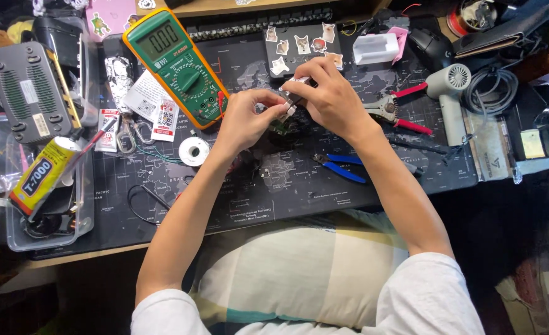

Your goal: Repairing a circuit board by testing components with a multimeter and soldering connections

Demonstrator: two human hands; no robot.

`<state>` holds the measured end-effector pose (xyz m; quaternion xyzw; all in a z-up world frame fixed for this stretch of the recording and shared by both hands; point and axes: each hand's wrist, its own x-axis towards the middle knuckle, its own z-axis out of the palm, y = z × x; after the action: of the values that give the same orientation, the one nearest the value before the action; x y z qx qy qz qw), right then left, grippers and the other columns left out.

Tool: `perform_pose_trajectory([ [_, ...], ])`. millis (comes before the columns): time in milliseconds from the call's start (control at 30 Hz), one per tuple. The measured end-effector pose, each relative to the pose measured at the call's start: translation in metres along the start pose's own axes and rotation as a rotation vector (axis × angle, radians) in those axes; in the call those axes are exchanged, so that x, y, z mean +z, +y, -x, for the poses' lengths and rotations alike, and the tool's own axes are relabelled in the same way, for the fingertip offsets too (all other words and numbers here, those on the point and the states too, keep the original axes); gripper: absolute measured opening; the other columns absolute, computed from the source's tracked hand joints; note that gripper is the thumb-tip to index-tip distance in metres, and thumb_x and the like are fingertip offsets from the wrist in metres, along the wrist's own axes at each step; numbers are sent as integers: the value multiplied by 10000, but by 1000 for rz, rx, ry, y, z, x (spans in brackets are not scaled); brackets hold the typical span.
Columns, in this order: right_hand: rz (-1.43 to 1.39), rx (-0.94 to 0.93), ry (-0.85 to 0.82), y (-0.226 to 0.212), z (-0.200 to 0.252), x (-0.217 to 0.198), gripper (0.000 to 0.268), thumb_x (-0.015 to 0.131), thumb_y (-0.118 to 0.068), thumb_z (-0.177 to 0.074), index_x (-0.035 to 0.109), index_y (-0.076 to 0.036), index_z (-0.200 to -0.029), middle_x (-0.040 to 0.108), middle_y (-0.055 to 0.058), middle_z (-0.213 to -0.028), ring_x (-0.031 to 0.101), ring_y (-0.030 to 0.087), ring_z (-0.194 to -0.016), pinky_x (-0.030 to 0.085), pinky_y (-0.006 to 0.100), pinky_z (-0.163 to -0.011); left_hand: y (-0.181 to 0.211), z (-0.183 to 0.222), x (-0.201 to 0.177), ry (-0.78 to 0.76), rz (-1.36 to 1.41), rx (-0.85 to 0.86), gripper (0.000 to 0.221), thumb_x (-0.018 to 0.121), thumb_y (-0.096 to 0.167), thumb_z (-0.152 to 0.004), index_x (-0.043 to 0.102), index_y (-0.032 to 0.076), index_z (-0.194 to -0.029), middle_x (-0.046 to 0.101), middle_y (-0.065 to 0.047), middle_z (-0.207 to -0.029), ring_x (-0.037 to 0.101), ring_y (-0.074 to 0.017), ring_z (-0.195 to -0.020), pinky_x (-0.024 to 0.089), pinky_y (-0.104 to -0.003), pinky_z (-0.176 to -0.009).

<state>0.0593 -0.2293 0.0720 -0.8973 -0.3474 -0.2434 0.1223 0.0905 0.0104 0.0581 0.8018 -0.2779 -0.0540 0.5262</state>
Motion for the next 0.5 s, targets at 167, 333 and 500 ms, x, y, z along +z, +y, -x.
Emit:
perform_pose_trajectory([
  [167, -58, 22, 28, -1, 0, -2, 445, 636, 219, -941, 689, -75, -1272, 585, 147, -1231, 509, 370, -1146, 523, 496, -1006, -6, 1, 4, 15, -13, 36, 123, 815, 243, -995, 846, 130, -960, 862, 27, -955, 776, -115, -844, 567, -307, -822],
  [333, -50, 11, 6, -1, 4, -1, 498, 620, 243, -891, 684, -79, -1266, 581, 157, -1244, 521, 366, -1168, 597, 461, -868, 1, 2, 0, 2, -48, 65, 122, 793, 232, -1001, 844, 132, -953, 859, 29, -943, 741, -137, -838, 548, -326, -805],
  [500, 10, -26, 3, -1, 4, -1, 460, 688, 209, -919, 696, -94, -1264, 588, 163, -1239, 549, 365, -1175, 576, 506, -1008, 0, 3, 2, 10, -87, 80, 155, 766, 249, -983, 818, 122, -910, 845, 20, -898, 734, -161, -830, 542, -341, -783],
])
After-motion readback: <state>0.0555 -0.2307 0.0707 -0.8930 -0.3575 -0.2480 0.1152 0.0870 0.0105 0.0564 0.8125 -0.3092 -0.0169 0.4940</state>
